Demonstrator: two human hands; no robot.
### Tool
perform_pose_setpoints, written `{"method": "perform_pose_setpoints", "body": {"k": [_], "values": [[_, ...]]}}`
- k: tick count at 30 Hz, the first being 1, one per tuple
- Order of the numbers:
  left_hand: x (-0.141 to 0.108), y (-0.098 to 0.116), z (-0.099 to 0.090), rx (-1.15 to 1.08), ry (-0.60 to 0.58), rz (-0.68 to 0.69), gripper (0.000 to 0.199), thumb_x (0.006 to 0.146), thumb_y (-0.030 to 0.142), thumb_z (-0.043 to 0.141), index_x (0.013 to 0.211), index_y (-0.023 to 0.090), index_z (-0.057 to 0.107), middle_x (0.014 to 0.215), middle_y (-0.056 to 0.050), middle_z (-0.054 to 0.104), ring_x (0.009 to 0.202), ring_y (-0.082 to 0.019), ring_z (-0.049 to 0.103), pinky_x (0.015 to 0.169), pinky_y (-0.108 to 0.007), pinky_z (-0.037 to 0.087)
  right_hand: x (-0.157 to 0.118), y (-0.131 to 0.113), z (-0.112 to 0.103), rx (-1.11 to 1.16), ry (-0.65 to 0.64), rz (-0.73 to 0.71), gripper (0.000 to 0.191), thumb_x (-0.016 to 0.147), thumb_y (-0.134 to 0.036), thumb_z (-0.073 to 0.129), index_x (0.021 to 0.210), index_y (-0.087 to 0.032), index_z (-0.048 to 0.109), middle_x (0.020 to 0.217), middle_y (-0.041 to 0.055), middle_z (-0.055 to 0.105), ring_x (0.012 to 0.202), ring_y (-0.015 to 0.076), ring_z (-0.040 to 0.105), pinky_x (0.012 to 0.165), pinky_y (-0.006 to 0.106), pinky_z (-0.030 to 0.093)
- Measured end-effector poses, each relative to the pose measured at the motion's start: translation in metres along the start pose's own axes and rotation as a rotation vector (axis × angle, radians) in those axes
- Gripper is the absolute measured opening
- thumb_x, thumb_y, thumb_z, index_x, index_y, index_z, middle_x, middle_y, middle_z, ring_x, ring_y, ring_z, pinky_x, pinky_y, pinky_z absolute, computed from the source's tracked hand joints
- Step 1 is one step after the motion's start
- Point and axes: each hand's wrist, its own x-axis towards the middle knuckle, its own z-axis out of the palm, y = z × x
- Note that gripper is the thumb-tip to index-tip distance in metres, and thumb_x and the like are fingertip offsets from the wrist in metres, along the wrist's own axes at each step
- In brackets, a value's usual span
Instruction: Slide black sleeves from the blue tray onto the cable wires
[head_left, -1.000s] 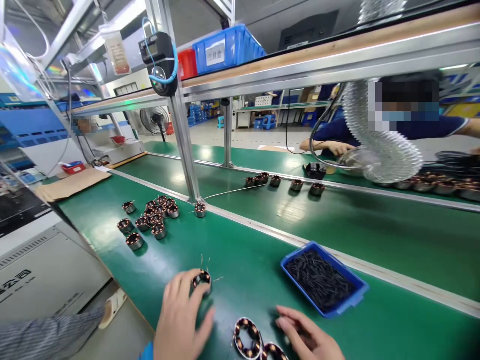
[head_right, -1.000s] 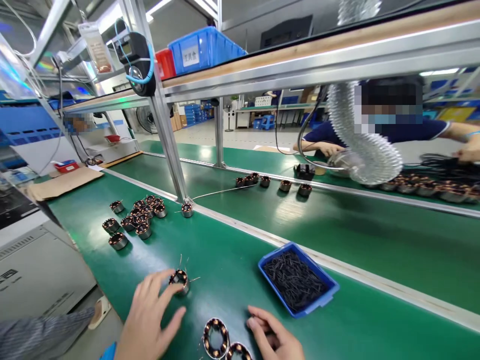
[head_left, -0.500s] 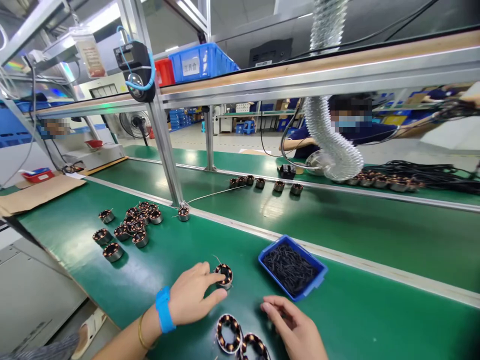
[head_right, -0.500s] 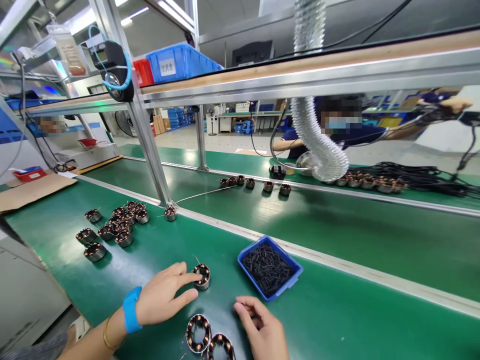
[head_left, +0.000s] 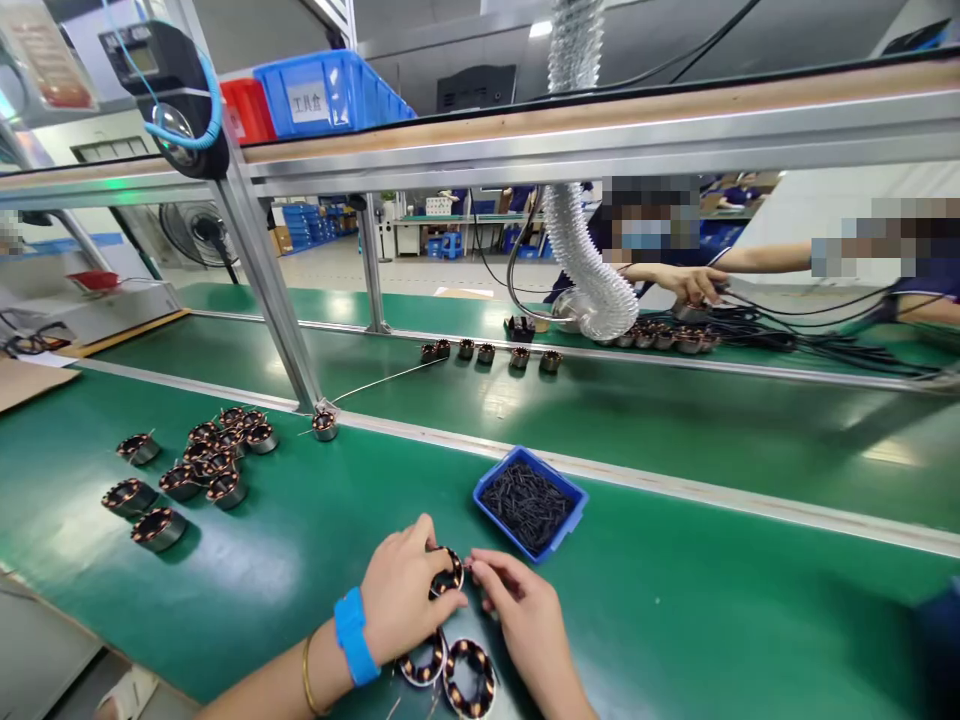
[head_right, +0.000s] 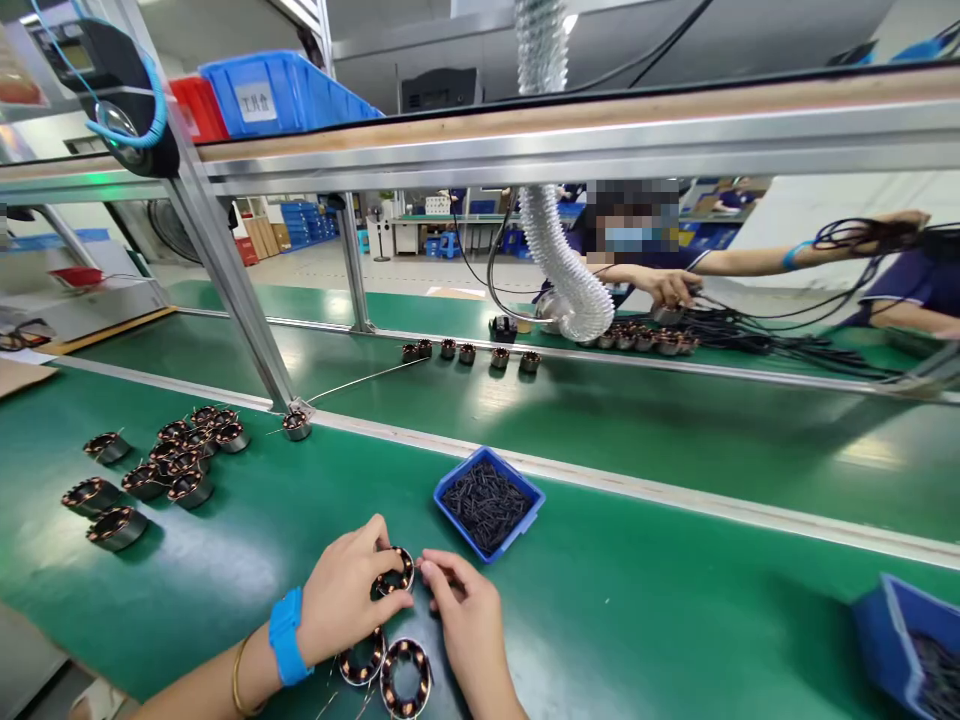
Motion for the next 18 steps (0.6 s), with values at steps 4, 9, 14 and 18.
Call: {"method": "perform_pose_setpoints", "body": {"k": [4,9,14,18], "values": [[-0.0021,0.0037,0.0003,-0.01,-0.003,-0.023,0.021,0.078,0.043,0.075,0.091,0.027,0.071,0.1,-0.002,0.056,0.09,-0.021,0.059,0.081,-0.037,0.047,-0.0003,0.0002,-0.0018,0.0,0.031,-0.007,0.053,0.063,-0.063,0.075,0.085,-0.015,0.078,0.084,0.0117,0.076,0.055,0.0175,0.06,0.055,0.029,0.054],[-0.0009,0.0038,-0.0003,-0.003,-0.006,-0.029,0.02,0.079,0.043,0.074,0.09,0.026,0.072,0.101,-0.003,0.056,0.091,-0.021,0.059,0.081,-0.037,0.047,-0.0002,-0.0009,-0.0012,-0.01,0.019,-0.016,0.053,0.062,-0.064,0.075,0.083,-0.015,0.079,0.081,0.0115,0.076,0.054,0.0177,0.061,0.053,0.029,0.054],[-0.0017,0.003,0.0025,0.0,0.004,-0.023,0.02,0.08,0.043,0.073,0.091,0.026,0.072,0.101,-0.003,0.056,0.091,-0.021,0.059,0.08,-0.036,0.047,-0.0018,-0.002,-0.0032,-0.035,0.015,-0.037,0.053,0.064,-0.065,0.075,0.083,-0.016,0.079,0.083,0.0121,0.076,0.057,0.0197,0.063,0.053,0.029,0.055],[-0.0026,0.0027,0.0038,0.008,0.003,-0.012,0.02,0.081,0.042,0.072,0.092,0.025,0.071,0.102,-0.004,0.055,0.091,-0.022,0.058,0.08,-0.037,0.047,-0.0017,0.0015,-0.0022,-0.073,0.002,-0.064,0.052,0.067,-0.066,0.073,0.083,-0.017,0.079,0.083,0.0122,0.077,0.065,0.0234,0.068,0.058,0.031,0.057]]}}
